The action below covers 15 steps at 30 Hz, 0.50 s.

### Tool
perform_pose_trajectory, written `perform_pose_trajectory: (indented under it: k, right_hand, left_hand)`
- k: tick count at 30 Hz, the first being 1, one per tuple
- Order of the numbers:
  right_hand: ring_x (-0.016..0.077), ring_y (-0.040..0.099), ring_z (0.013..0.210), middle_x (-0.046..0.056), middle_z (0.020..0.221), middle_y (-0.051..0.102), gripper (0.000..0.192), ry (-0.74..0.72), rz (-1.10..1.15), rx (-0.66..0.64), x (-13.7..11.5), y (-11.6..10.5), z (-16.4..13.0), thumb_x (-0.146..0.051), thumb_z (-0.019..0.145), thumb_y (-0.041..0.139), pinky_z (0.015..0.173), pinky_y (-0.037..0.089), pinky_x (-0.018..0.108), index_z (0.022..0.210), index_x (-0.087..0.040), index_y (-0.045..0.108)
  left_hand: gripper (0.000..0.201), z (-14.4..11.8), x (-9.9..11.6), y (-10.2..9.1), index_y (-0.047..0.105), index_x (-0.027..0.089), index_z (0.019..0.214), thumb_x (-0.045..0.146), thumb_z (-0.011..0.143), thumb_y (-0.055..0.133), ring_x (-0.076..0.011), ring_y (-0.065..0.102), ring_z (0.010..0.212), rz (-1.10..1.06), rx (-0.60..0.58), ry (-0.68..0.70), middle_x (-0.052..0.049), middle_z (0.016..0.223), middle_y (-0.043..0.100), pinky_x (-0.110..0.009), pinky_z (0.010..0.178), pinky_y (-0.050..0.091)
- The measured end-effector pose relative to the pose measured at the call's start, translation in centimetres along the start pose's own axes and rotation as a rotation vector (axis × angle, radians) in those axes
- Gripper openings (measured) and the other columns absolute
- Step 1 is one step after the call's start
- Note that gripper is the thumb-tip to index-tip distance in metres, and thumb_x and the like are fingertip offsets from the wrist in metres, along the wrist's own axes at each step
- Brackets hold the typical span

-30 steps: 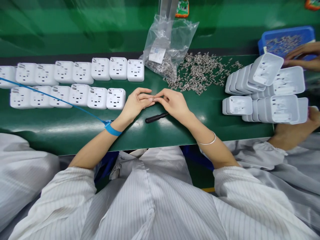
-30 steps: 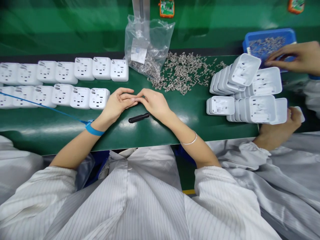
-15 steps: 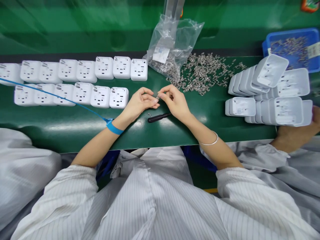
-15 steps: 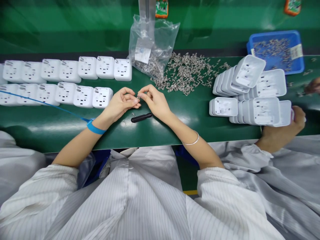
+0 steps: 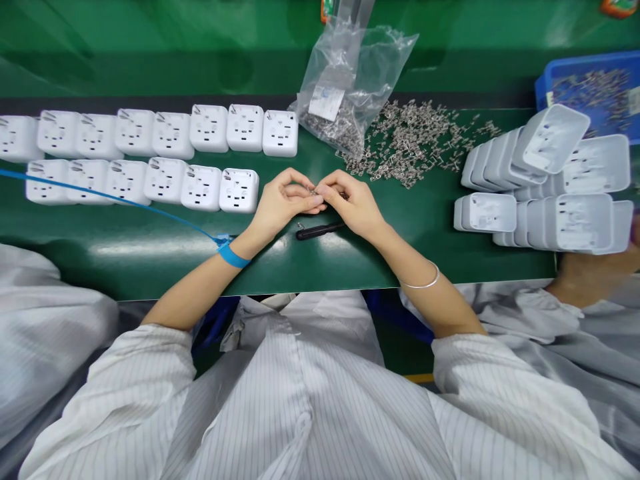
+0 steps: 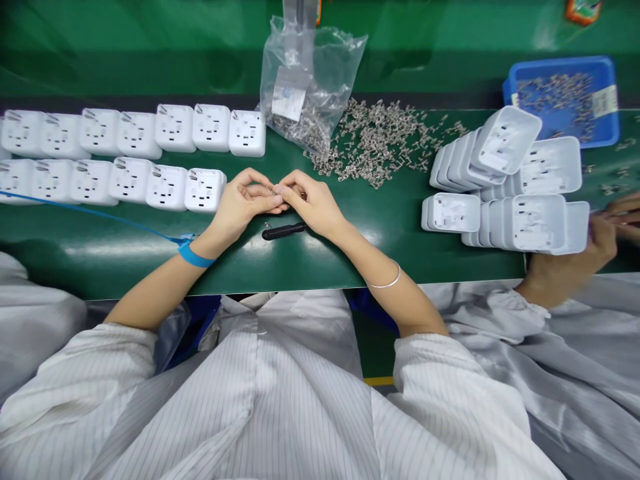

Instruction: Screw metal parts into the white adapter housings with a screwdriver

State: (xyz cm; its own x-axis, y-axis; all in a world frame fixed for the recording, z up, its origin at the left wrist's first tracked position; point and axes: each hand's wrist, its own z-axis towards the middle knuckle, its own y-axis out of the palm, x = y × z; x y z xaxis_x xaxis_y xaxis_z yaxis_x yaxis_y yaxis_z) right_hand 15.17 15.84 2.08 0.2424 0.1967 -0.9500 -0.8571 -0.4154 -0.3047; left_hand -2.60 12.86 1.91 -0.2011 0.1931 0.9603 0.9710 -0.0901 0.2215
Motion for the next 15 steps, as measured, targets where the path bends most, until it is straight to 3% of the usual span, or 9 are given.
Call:
perform_pose_trajectory:
  k: [9,15]
  right_hand:
    - [0.0070,0.033,0.052,-0.010,0.054,0.037,0.033,-0.060,-0.082,-0.073,-0.2,-0.4,-0.1,-0.049,0.087,0.073,0.057,0.024,0.024,0.094,-0.018,0.064]
    - [0.0073,0.035,0.053,-0.010,0.056,0.039,0.035,-0.075,-0.082,-0.075,0.1,-0.6,0.0,-0.052,0.091,0.065,0.057,0.026,0.024,0.088,-0.018,0.060]
  left_hand:
    - [0.052,0.2,0.3,-0.7,0.055,0.018,0.091,0.047,0.066,0.090,-0.0160,0.076,0.065,0.099,-0.031,-0.032,0.003,0.069,0.073,-0.023,0.063,0.065]
    - [0.046,0.1,0.9,-1.1,0.056,0.018,0.097,0.041,0.071,0.087,-0.0178,0.078,0.080,0.110,-0.165,-0.013,0.000,0.079,0.077,-0.029,0.079,0.065]
